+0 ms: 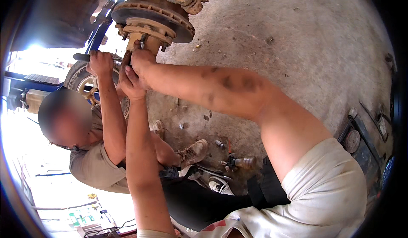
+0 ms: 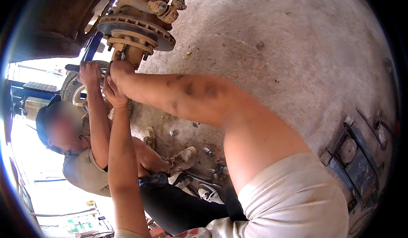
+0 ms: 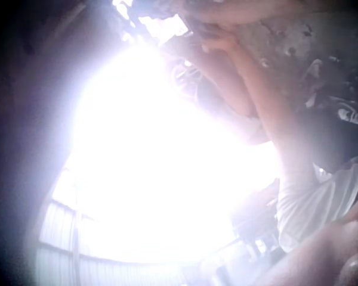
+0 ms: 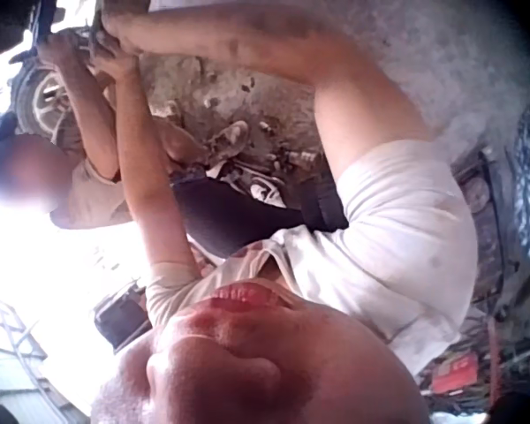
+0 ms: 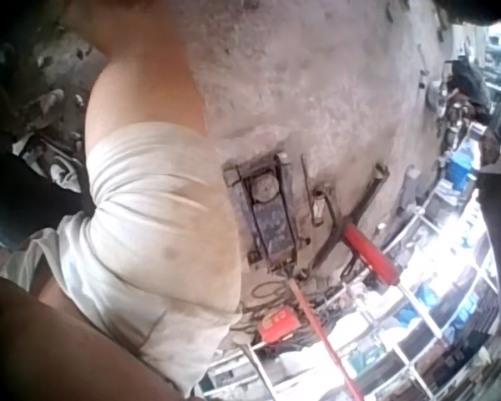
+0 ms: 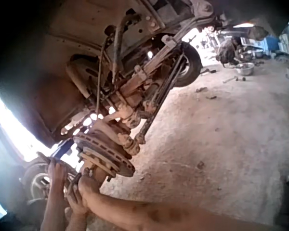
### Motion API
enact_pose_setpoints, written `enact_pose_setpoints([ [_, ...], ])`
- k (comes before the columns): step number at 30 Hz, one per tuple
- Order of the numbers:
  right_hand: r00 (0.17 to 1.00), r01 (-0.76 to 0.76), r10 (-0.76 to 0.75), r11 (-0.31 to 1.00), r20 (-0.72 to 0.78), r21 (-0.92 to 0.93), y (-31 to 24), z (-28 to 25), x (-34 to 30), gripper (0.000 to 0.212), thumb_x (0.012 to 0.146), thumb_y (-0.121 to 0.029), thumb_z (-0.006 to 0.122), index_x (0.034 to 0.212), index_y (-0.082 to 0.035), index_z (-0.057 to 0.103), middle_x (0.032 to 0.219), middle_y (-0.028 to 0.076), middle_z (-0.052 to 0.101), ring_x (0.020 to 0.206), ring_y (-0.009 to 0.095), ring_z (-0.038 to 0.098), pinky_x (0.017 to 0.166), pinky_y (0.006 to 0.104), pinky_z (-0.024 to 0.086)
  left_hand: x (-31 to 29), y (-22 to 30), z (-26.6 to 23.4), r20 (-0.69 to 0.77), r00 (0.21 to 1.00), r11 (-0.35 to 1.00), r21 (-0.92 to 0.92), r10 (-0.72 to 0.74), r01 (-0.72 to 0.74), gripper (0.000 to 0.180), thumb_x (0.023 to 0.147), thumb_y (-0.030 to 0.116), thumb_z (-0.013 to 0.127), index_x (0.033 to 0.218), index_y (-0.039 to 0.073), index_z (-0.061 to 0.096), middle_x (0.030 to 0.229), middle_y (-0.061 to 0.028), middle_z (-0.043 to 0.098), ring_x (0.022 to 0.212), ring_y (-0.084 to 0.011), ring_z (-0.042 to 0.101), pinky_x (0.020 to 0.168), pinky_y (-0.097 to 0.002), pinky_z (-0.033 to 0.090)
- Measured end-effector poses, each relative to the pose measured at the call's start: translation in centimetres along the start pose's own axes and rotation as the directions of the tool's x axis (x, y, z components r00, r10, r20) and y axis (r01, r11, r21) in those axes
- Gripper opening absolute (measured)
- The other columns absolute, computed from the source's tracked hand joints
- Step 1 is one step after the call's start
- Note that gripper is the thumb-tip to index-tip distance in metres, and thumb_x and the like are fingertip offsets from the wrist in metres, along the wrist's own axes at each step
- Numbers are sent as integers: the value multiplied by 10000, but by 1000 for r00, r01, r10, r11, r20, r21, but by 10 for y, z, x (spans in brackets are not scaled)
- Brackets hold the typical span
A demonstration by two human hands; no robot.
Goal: The person works on a vehicle's wheel hub assembly while sitting on the floor. They use a socket wrench and other hand tools to tighten bolts on the hub, with another person assisting nearby.
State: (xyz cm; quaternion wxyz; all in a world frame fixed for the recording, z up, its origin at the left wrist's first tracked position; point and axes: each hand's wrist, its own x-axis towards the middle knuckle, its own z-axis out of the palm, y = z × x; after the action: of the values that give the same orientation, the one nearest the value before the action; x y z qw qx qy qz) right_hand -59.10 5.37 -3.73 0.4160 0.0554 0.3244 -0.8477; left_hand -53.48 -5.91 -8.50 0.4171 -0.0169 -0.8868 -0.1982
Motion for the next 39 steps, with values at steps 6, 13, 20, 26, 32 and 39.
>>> enact_pose_setpoints([
  [6,985,150,-164,966,-53,-211,15,1,32,643,1013,-505,312,1019,55,627,955,205,664,811,294,674,658,382,541,-2,-21,2,-36,999,993,119,-20,24,521,1019,346,344,1183,-59,627,1150,-205,667,1049,-343,642,926,-389,477],
  [13,984,157,-108,900,142,-406,2,-8,23,702,1008,-550,320,1256,68,544,1159,212,638,971,303,642,833,387,519,4,-24,7,-56,998,999,46,6,-4,508,1008,319,343,1129,-57,661,1162,-215,665,1087,-357,638,932,-397,485],
  [20,1000,-25,25,999,-8,-41,5,-4,3,607,1009,-512,388,1204,35,563,968,143,679,810,235,643,707,390,541,0,-16,1,-22,982,976,112,190,-186,506,1004,312,333,1119,-44,674,1186,-205,660,1122,-343,631,961,-403,481],
  [26,987,-33,24,998,161,57,10,-3,25,401,977,-461,468,1109,-98,575,951,66,620,766,184,598,718,388,514,0,-9,-1,-101,995,993,121,23,-10,508,981,400,415,1121,-10,680,1139,-203,671,1045,-340,652,915,-391,486],
  [32,947,91,-66,994,315,-66,2,-27,17,244,1018,-290,447,1058,-87,576,895,6,586,779,98,582,762,298,542,-2,-12,14,-210,958,980,81,195,-182,336,894,284,605,1087,22,691,1144,-158,661,1057,-336,623,938,-396,466],
  [39,975,59,24,932,221,-359,-17,-36,6,134,967,-281,524,985,-163,584,824,-63,554,635,46,496,601,232,420,-11,-2,27,-286,948,990,77,137,-120,334,788,243,753,1032,34,661,1204,-129,607,1156,-363,548,1100,-502,329],
])
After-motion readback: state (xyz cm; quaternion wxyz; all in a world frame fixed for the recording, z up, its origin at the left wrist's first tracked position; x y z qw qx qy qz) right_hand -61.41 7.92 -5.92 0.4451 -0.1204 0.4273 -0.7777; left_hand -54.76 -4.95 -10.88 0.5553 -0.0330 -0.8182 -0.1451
